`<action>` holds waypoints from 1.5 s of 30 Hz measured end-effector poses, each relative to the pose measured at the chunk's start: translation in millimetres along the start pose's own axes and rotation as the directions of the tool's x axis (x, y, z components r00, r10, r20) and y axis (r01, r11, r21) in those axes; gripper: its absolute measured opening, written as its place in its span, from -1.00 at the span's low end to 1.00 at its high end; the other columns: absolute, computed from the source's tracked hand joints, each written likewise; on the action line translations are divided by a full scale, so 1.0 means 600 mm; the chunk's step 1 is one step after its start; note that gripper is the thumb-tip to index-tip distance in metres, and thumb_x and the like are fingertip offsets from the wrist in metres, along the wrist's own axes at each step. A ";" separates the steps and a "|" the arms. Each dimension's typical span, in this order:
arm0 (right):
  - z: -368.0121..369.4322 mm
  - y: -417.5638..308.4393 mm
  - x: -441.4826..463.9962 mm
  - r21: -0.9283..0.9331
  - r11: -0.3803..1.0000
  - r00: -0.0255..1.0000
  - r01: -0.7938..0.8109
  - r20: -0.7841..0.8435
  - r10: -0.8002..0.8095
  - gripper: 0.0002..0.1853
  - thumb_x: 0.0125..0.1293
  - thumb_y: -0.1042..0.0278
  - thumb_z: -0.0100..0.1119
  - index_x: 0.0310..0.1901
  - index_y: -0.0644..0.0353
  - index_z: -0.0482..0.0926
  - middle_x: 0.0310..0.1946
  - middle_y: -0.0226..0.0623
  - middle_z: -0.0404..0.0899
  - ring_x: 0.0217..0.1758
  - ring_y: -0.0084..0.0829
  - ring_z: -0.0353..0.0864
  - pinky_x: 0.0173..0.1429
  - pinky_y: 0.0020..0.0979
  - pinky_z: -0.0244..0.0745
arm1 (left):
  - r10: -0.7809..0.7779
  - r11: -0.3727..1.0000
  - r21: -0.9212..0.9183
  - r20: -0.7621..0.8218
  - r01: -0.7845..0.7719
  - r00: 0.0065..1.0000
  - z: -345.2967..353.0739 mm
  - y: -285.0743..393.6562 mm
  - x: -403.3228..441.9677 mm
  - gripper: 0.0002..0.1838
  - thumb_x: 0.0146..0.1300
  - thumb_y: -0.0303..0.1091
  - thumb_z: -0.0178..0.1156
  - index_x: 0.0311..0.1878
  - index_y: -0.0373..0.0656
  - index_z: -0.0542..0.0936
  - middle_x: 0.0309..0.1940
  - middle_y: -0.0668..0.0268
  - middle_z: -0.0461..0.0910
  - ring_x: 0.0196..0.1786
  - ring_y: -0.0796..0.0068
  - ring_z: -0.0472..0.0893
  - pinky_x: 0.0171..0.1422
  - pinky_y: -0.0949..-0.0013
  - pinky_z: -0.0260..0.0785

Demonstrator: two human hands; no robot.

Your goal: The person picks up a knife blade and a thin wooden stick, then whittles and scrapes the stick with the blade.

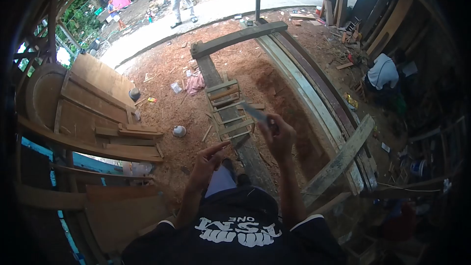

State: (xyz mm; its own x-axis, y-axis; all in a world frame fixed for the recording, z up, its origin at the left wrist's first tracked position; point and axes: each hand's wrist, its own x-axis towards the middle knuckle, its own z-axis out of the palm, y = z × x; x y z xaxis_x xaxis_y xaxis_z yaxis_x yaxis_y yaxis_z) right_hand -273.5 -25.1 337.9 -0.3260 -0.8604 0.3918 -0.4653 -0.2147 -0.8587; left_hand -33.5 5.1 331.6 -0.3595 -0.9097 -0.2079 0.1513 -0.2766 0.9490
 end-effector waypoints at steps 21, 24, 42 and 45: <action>0.036 0.001 -0.084 0.340 0.834 0.885 -0.434 0.334 0.324 -0.81 0.33 0.26 0.36 -0.23 0.20 0.63 -0.56 -0.57 0.45 -0.52 -0.75 0.35 -0.50 -0.56 0.15 | 0.656 0.071 0.977 0.106 -0.200 0.748 -0.008 0.070 0.022 -0.68 0.27 -0.36 0.30 0.10 0.12 0.69 0.13 0.24 0.48 0.32 0.27 0.40 0.47 0.04 -0.13; 0.055 -0.008 -0.113 0.613 0.537 0.807 -0.580 0.341 0.482 -0.79 0.36 0.25 0.34 -0.20 0.20 0.59 -0.61 -0.57 0.37 -0.62 -0.71 0.28 -0.58 -0.52 0.06 | 0.842 0.227 0.960 -0.108 -0.164 0.529 0.018 0.045 0.025 -0.61 0.30 -0.35 0.29 0.20 0.01 0.60 0.32 0.13 0.30 0.38 0.21 0.32 0.50 0.06 -0.03; 0.099 -0.019 -0.155 0.390 0.760 0.825 -0.520 0.462 0.326 -0.81 0.38 0.25 0.30 -0.15 0.19 0.63 -0.57 -0.60 0.49 -0.57 -0.81 0.35 -0.52 -0.62 0.15 | 0.227 0.894 -0.311 -0.308 -0.323 0.924 0.037 -0.023 0.044 -0.77 0.55 -0.36 0.02 0.12 -0.27 0.53 -0.38 0.42 0.44 -0.36 0.69 0.45 -0.22 0.53 0.40; 0.074 -0.009 -0.143 0.321 0.837 0.853 -0.443 0.439 0.284 -0.78 0.40 0.23 0.28 -0.13 0.22 0.66 -0.48 -0.56 0.57 -0.49 -0.81 0.43 -0.45 -0.63 0.24 | 0.172 0.898 -0.341 -0.311 -0.279 0.935 0.033 0.007 0.030 -0.77 0.55 -0.37 0.03 0.14 -0.25 0.51 -0.41 0.47 0.35 -0.44 0.75 0.31 -0.35 0.59 0.26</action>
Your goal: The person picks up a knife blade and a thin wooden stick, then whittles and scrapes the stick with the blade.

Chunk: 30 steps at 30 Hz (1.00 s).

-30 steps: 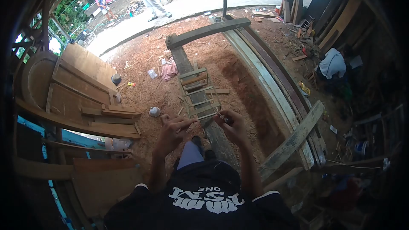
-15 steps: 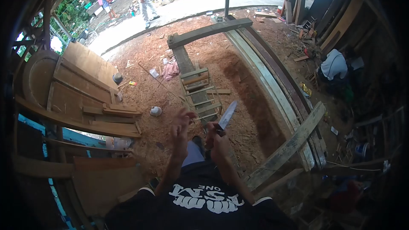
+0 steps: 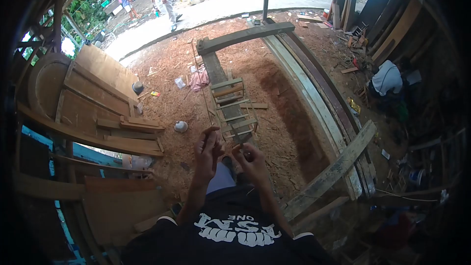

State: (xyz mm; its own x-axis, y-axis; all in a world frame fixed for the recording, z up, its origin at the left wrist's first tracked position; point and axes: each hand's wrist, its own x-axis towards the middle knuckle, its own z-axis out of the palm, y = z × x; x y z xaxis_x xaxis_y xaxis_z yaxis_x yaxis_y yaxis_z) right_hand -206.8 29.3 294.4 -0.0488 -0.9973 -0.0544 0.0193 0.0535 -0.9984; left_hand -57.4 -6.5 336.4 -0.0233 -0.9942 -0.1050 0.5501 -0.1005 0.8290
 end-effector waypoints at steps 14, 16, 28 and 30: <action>-0.013 -0.105 0.022 -0.448 0.758 0.876 0.475 0.153 -0.458 -0.70 0.20 0.18 0.44 -0.15 0.22 0.71 -0.49 -0.26 0.66 -0.45 -0.51 0.68 -0.38 -0.46 0.50 | -0.170 0.985 -0.036 0.039 0.171 0.985 0.002 0.005 -0.049 -0.69 0.51 -0.45 0.04 0.27 -0.23 0.44 -0.32 0.45 0.51 -0.45 0.81 0.35 -0.45 0.62 0.15; -0.016 -0.108 0.025 -0.455 0.705 0.831 0.544 0.176 -0.528 -0.64 0.12 0.14 0.51 -0.16 0.21 0.71 -0.47 -0.28 0.68 -0.45 -0.47 0.69 -0.39 -0.45 0.50 | -0.186 0.980 -0.059 0.056 0.189 0.981 0.004 0.015 -0.057 -0.68 0.51 -0.47 0.05 0.27 -0.23 0.46 -0.34 0.46 0.50 -0.47 0.81 0.33 -0.46 0.62 0.13; -0.054 -0.117 0.033 -0.544 0.543 0.727 0.640 0.198 -0.658 -0.57 -0.16 0.05 0.64 -0.30 0.12 0.73 -0.47 -0.35 0.72 -0.40 -0.37 0.74 -0.28 -0.37 0.57 | -0.296 0.950 -0.056 0.140 0.307 0.945 -0.018 0.032 -0.096 -0.73 0.50 -0.45 0.07 0.21 -0.18 0.51 -0.40 0.51 0.42 -0.49 0.81 0.25 -0.47 0.62 0.09; -0.061 -0.117 0.039 -0.573 0.508 0.709 0.643 0.193 -0.678 -0.58 -0.15 0.06 0.64 -0.30 0.13 0.73 -0.47 -0.36 0.72 -0.41 -0.39 0.74 -0.28 -0.37 0.56 | -0.288 0.953 -0.057 0.146 0.299 0.946 -0.020 0.032 -0.101 -0.72 0.50 -0.43 0.09 0.22 -0.17 0.51 -0.41 0.51 0.41 -0.48 0.81 0.27 -0.46 0.63 0.12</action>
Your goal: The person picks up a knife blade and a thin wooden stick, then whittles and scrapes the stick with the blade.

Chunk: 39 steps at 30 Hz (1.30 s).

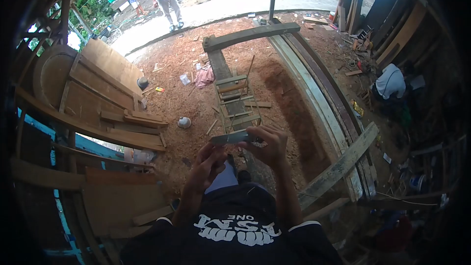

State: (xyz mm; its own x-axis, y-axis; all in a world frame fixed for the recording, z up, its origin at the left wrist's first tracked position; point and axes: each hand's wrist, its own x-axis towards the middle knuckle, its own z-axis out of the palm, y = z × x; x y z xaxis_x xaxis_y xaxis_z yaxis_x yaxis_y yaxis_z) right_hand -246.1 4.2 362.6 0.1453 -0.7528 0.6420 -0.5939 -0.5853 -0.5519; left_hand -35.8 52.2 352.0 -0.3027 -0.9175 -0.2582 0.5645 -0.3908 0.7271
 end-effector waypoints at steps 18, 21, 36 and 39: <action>0.020 -0.007 -0.014 0.102 0.994 0.998 -0.035 0.048 0.031 -0.60 0.01 0.00 0.57 -0.26 0.12 0.73 -0.51 -0.36 0.70 -0.51 -0.48 0.68 -0.41 -0.43 0.54 | 0.083 0.966 0.244 0.001 -0.081 0.997 -0.029 -0.031 0.000 -0.68 0.52 -0.42 0.05 0.26 -0.23 0.54 -0.51 0.58 0.25 -0.53 0.78 0.17 -0.47 0.56 0.03; 0.011 0.020 -0.010 0.138 0.981 0.989 -0.134 -0.035 0.140 -0.61 0.00 0.03 0.58 -0.29 0.15 0.73 -0.52 -0.35 0.69 -0.52 -0.50 0.67 -0.43 -0.43 0.53 | 0.085 0.985 0.150 0.013 -0.086 0.996 -0.008 -0.016 -0.006 -0.64 0.51 -0.45 0.06 0.32 -0.22 0.52 -0.51 0.58 0.28 -0.51 0.78 0.18 -0.46 0.56 0.05; 0.024 -0.016 -0.034 0.123 0.992 0.995 -0.008 0.104 -0.005 -0.64 -0.01 0.02 0.59 -0.30 0.10 0.75 -0.56 -0.34 0.67 -0.53 -0.41 0.68 -0.39 -0.39 0.54 | 0.118 0.981 0.154 0.027 -0.121 0.993 -0.027 -0.069 0.012 -0.79 0.48 -0.51 0.06 0.07 -0.30 0.62 -0.37 0.48 0.51 -0.41 0.74 0.38 -0.37 0.55 0.20; 0.007 0.013 -0.016 0.130 0.977 0.985 -0.171 0.051 0.165 -0.65 -0.02 0.11 0.61 -0.30 0.15 0.73 -0.53 -0.33 0.68 -0.49 -0.42 0.69 -0.40 -0.40 0.54 | 0.121 0.984 0.133 -0.002 -0.120 0.993 -0.002 -0.049 0.001 -0.83 0.48 -0.48 0.08 -0.01 -0.28 0.63 -0.38 0.50 0.50 -0.42 0.75 0.37 -0.36 0.56 0.19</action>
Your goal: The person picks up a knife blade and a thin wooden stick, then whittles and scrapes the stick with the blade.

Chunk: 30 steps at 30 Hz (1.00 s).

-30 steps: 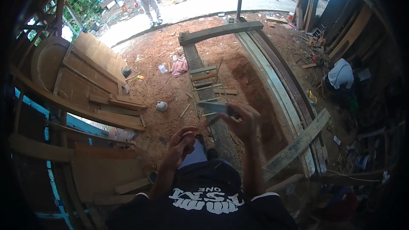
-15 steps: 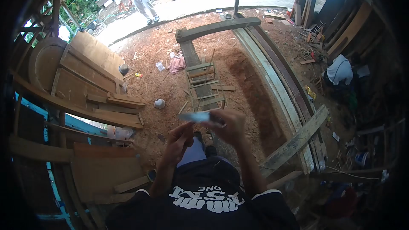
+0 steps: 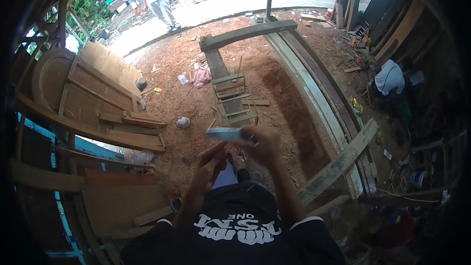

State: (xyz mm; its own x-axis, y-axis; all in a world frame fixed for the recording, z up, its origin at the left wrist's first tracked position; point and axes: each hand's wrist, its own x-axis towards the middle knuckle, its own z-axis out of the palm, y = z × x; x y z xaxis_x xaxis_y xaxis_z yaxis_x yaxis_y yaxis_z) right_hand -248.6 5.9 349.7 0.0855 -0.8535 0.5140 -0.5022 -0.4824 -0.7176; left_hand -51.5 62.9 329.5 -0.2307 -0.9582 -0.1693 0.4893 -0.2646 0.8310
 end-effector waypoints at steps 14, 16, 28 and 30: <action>0.012 -0.020 0.024 -0.005 0.983 0.977 0.183 0.116 -0.181 -0.61 0.00 0.04 0.60 -0.29 0.16 0.73 -0.49 -0.34 0.71 -0.46 -0.42 0.72 -0.35 -0.43 0.59 | 0.025 0.999 -0.028 -0.032 -0.026 0.999 -0.014 0.004 0.020 -0.84 0.45 -0.34 0.19 -0.04 -0.19 0.66 -0.38 0.55 0.52 -0.37 0.77 0.36 -0.30 0.58 0.18; 0.019 -0.018 0.031 -0.003 0.983 0.978 0.182 0.108 -0.181 -0.61 -0.01 0.05 0.60 -0.30 0.16 0.73 -0.50 -0.35 0.70 -0.48 -0.44 0.71 -0.37 -0.44 0.58 | 0.008 0.998 -0.058 -0.061 -0.011 0.998 -0.018 0.001 0.023 -0.85 0.44 -0.34 0.21 -0.07 -0.19 0.66 -0.39 0.56 0.50 -0.38 0.77 0.33 -0.29 0.58 0.17; 0.029 -0.030 0.049 -0.004 0.994 0.992 0.106 0.076 -0.105 -0.61 -0.02 0.09 0.61 -0.28 0.18 0.72 -0.48 -0.31 0.70 -0.48 -0.46 0.70 -0.37 -0.45 0.56 | 0.053 0.997 -0.048 -0.076 -0.057 0.996 -0.024 0.027 0.031 -0.70 0.44 -0.41 0.20 0.19 -0.19 0.62 -0.37 0.56 0.49 -0.37 0.77 0.34 -0.29 0.57 0.19; 0.025 -0.029 0.055 0.018 0.999 0.999 -0.047 -0.022 0.047 -0.61 -0.02 0.08 0.61 -0.28 0.17 0.72 -0.48 -0.33 0.70 -0.48 -0.45 0.69 -0.38 -0.44 0.56 | 0.063 0.997 -0.038 -0.083 -0.066 0.995 -0.027 0.035 0.036 -0.68 0.44 -0.41 0.20 0.22 -0.16 0.62 -0.38 0.59 0.51 -0.38 0.81 0.31 -0.32 0.59 0.15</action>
State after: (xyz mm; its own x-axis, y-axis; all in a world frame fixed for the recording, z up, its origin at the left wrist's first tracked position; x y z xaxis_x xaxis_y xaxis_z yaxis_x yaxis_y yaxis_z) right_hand -224.4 -16.9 372.1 0.0431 -0.8708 0.4898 -0.4904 -0.4456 -0.7490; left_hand -32.6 34.9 334.7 -0.1292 -0.9786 -0.1601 0.5351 -0.2047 0.8196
